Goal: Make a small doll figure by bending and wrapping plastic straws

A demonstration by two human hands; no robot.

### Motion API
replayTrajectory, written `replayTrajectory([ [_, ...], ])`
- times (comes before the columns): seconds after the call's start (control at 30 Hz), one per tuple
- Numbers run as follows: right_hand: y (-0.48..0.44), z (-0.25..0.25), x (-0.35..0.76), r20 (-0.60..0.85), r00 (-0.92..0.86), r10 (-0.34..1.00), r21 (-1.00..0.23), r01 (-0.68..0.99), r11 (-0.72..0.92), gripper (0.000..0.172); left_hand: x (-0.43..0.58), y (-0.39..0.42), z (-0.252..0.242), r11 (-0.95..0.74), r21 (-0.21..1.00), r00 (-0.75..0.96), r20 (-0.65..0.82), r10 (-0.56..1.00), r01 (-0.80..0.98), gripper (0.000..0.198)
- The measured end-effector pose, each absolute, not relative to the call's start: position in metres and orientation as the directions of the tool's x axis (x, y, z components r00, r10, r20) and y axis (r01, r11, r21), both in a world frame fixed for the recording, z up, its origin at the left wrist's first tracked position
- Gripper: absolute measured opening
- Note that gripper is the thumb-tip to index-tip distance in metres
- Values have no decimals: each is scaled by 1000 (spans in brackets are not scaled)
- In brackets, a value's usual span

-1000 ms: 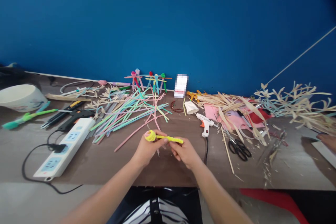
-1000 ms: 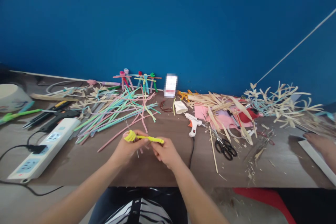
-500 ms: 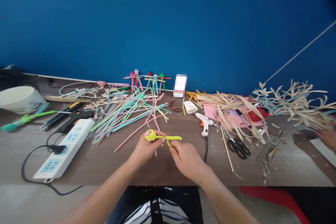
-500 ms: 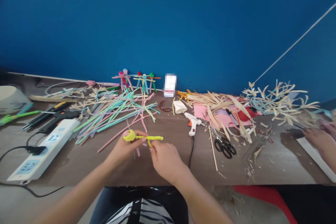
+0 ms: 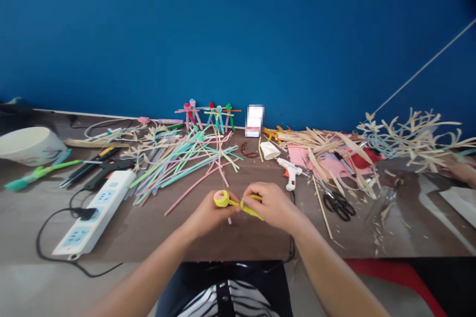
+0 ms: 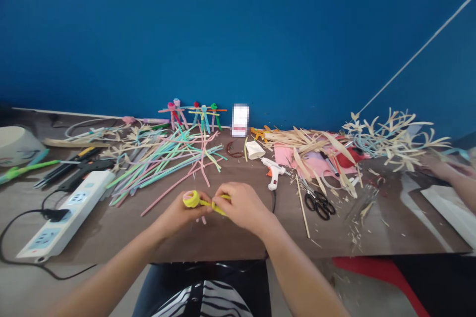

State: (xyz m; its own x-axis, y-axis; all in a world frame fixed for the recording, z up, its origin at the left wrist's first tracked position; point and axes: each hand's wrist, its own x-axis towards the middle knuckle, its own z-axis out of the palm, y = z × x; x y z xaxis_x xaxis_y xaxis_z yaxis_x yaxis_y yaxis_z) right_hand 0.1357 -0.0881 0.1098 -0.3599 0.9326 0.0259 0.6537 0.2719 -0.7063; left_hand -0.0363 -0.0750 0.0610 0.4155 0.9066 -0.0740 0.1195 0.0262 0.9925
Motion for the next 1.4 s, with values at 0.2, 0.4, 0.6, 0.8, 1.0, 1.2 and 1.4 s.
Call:
replayTrajectory([
  [0.2,-70,75,137,-151,-311,938,-978,184,-97,21,-32,-79,60,213,968,386,-149,910,-130,24],
  [0.4,-87,48,116,-261,-265,928,-961,-19,-276,27,-29,-76,52,110,986,198,-84,977,-123,22],
  [0.6,-100,38,107,-188,-201,961,-977,135,-163,26,-29,-70,44,-8,997,52,4,999,78,18],
  [0.8,-95,34,116,-198,-75,977,-975,115,-189,14,-34,-74,50,113,993,202,-106,974,-24,18],
  [1.0,-94,38,117,-212,-71,975,-976,74,-206,13,-36,-77,49,232,966,289,-192,938,-114,18],
  [1.2,-94,44,113,-267,-95,959,-964,38,-264,17,-30,-79,47,219,964,317,-163,934,-152,20],
  [1.4,-103,41,105,-115,-170,979,-966,251,-70,30,-25,-80,42,-1,1000,167,-4,986,28,18],
])
